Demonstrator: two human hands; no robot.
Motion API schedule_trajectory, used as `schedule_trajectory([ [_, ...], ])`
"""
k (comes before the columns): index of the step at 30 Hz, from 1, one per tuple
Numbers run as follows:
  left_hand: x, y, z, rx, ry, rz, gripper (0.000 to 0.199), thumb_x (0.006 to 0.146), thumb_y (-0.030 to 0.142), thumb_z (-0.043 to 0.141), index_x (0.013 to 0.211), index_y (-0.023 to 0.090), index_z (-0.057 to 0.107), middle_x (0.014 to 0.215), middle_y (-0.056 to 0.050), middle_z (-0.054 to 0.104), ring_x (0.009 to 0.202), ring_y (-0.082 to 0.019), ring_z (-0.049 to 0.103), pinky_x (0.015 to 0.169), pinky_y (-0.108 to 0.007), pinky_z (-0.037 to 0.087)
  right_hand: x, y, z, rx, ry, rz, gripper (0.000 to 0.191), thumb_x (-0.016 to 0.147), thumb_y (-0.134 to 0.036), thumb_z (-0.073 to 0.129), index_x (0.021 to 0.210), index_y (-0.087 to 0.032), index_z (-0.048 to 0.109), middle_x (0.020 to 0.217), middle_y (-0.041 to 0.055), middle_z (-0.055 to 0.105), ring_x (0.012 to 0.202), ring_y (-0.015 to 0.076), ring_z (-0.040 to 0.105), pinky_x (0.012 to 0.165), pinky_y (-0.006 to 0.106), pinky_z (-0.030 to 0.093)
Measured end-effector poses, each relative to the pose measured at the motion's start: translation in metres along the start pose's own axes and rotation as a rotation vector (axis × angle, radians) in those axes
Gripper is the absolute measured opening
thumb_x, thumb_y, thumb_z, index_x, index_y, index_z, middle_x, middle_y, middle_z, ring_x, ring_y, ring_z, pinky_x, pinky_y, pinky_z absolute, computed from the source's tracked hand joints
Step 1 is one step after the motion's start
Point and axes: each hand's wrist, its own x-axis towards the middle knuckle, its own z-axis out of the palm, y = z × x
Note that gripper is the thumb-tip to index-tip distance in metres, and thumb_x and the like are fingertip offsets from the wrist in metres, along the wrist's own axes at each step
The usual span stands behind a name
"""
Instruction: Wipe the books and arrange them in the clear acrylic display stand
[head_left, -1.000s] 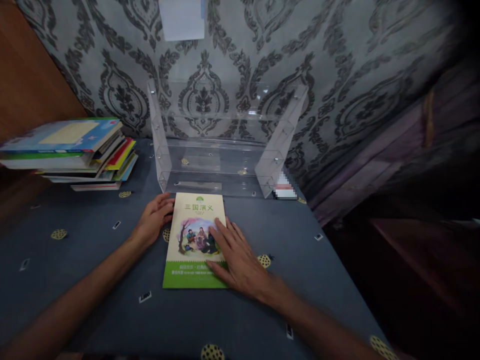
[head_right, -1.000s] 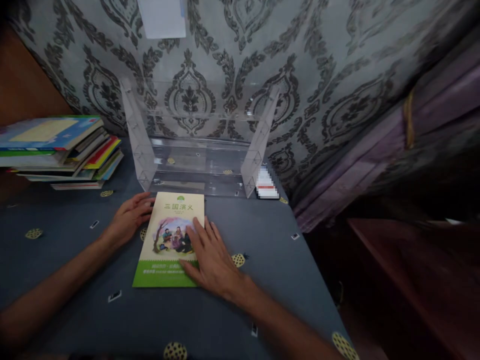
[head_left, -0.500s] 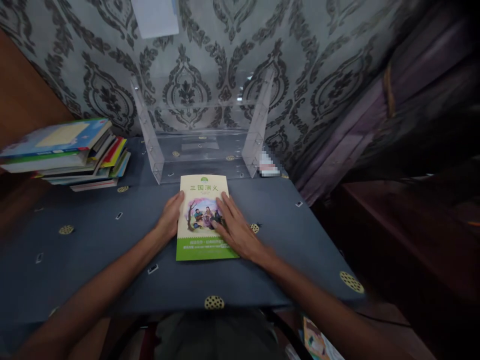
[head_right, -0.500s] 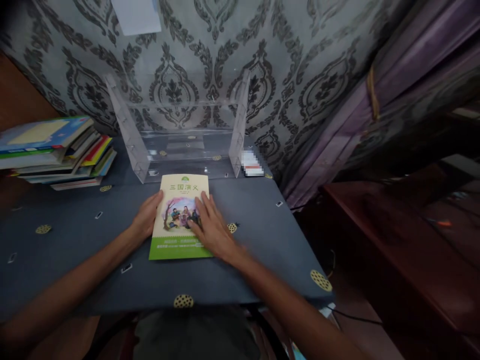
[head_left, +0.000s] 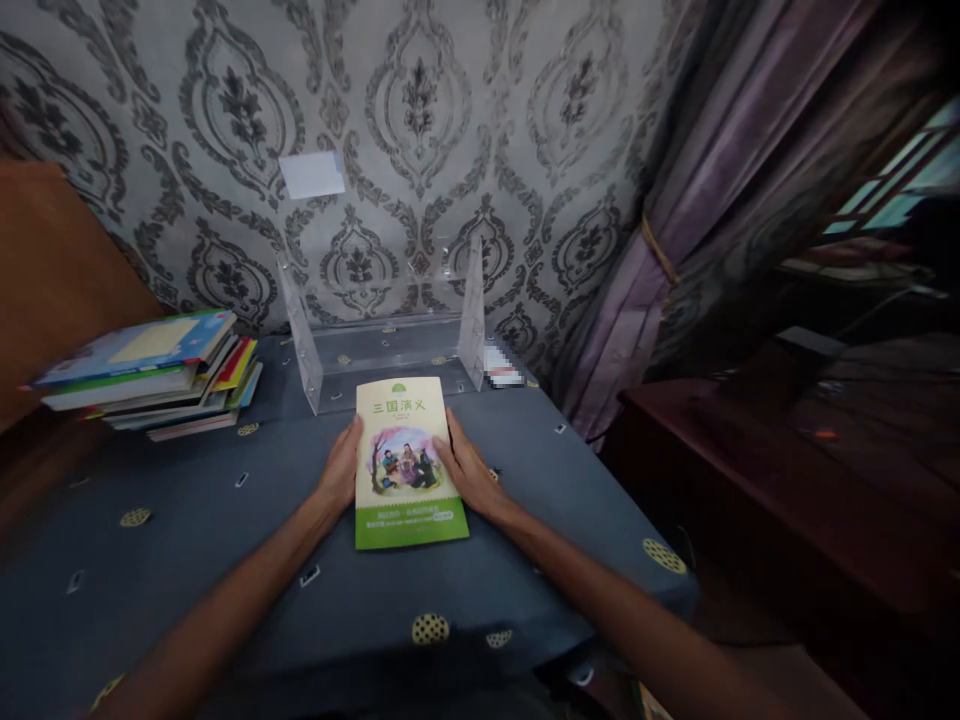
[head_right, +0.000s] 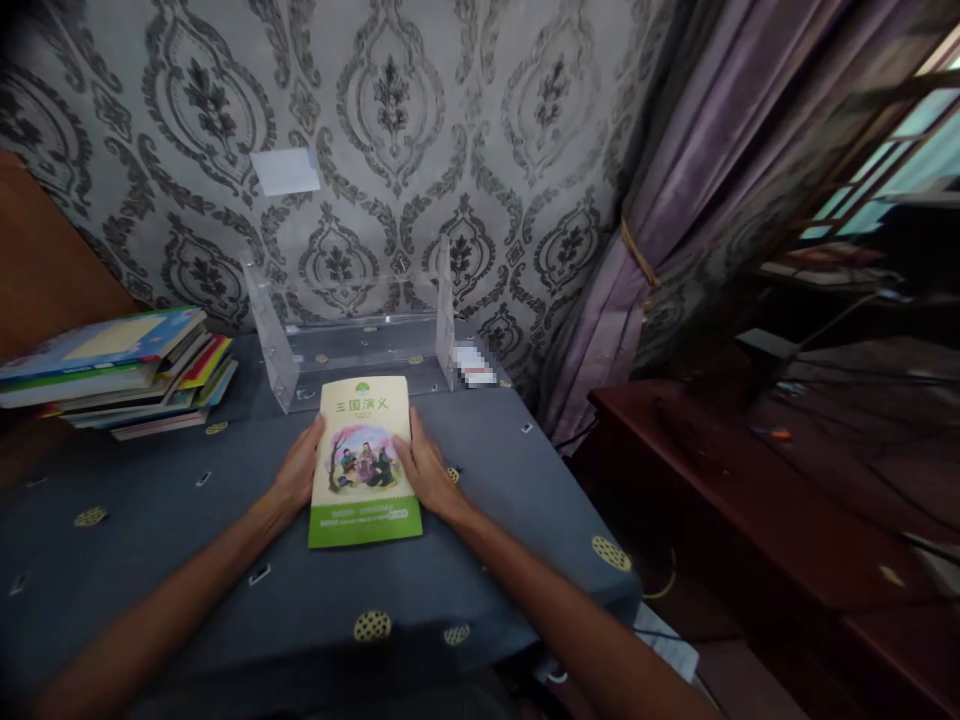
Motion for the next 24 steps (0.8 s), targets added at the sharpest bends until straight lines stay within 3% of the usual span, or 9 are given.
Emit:
schedule_trajectory([
  [5, -0.002, -0.001, -0.002, 0.016, 0.089, -0.016, 0.041, 0.088, 0.049, 0.068, 0.111, 0.014, 0.069, 0.115, -0.014, 0.076, 0.108, -0.031, 0.072, 0.1, -0.045, 0.056, 0.007, -0.016, 0.005, 0.567, 0.004, 0.167, 0.063, 0.093, -0.061, 0.051, 0.139, -0.019, 0.053, 0.125, 0.0126, 0.071, 0.115, 0.0285, 0.067, 0.099, 0.047, 0.053],
  [9, -0.006, 0.006, 0.008, 0.066, 0.114, 0.009, 0.047, 0.086, 0.055, 0.069, 0.108, 0.012, 0.07, 0.109, -0.015, 0.078, 0.109, -0.034, 0.072, 0.099, -0.046, 0.056, 0.015, -0.031, 0.01, 0.883, 0.031, 0.365, 0.057, 0.085, -0.067, 0.06, 0.114, -0.018, 0.065, 0.095, 0.0085, 0.077, 0.089, 0.0279, 0.073, 0.079, 0.042, 0.059],
  [12, -0.003, 0.018, 0.026, 0.106, 0.111, 0.098, 0.053, 0.08, 0.06, 0.073, 0.105, 0.013, 0.071, 0.105, -0.014, 0.079, 0.112, -0.035, 0.07, 0.099, -0.045, 0.057, 0.03, -0.038, 0.005, 0.863, 0.123, 0.341, 0.055, 0.083, -0.071, 0.059, 0.1, -0.019, 0.066, 0.087, 0.0057, 0.075, 0.081, 0.0249, 0.069, 0.075, 0.037, 0.056],
  [17, 0.016, 0.042, 0.053, 0.14, -0.006, 0.291, 0.067, 0.064, 0.068, 0.08, 0.099, 0.012, 0.073, 0.096, -0.014, 0.079, 0.108, -0.037, 0.071, 0.094, -0.045, 0.059, 0.063, -0.055, -0.017, 0.663, 0.296, 0.079, 0.048, 0.092, -0.067, 0.051, 0.088, -0.02, 0.062, 0.077, 0.0012, 0.064, 0.075, 0.0191, 0.059, 0.069, 0.029, 0.05],
  [22, 0.028, 0.041, 0.043, 0.275, -0.107, 0.286, 0.062, 0.045, 0.055, 0.093, 0.088, 0.013, 0.075, 0.085, -0.012, 0.08, 0.079, -0.032, 0.075, 0.073, -0.039, 0.063, 0.068, -0.058, -0.027, 0.425, 0.345, -0.118, 0.053, 0.099, -0.064, 0.036, 0.105, -0.02, 0.064, 0.085, 0.0049, 0.067, 0.08, 0.021, 0.061, 0.074, 0.031, 0.053],
  [24, 0.03, 0.034, 0.035, 0.305, -0.145, 0.234, 0.06, 0.044, 0.052, 0.094, 0.088, 0.015, 0.076, 0.085, -0.011, 0.08, 0.078, -0.031, 0.076, 0.072, -0.038, 0.063, 0.061, -0.048, -0.025, 0.351, 0.32, -0.142, 0.057, 0.1, -0.063, 0.03, 0.115, -0.02, 0.064, 0.091, 0.0077, 0.07, 0.088, 0.0234, 0.065, 0.076, 0.032, 0.056],
])
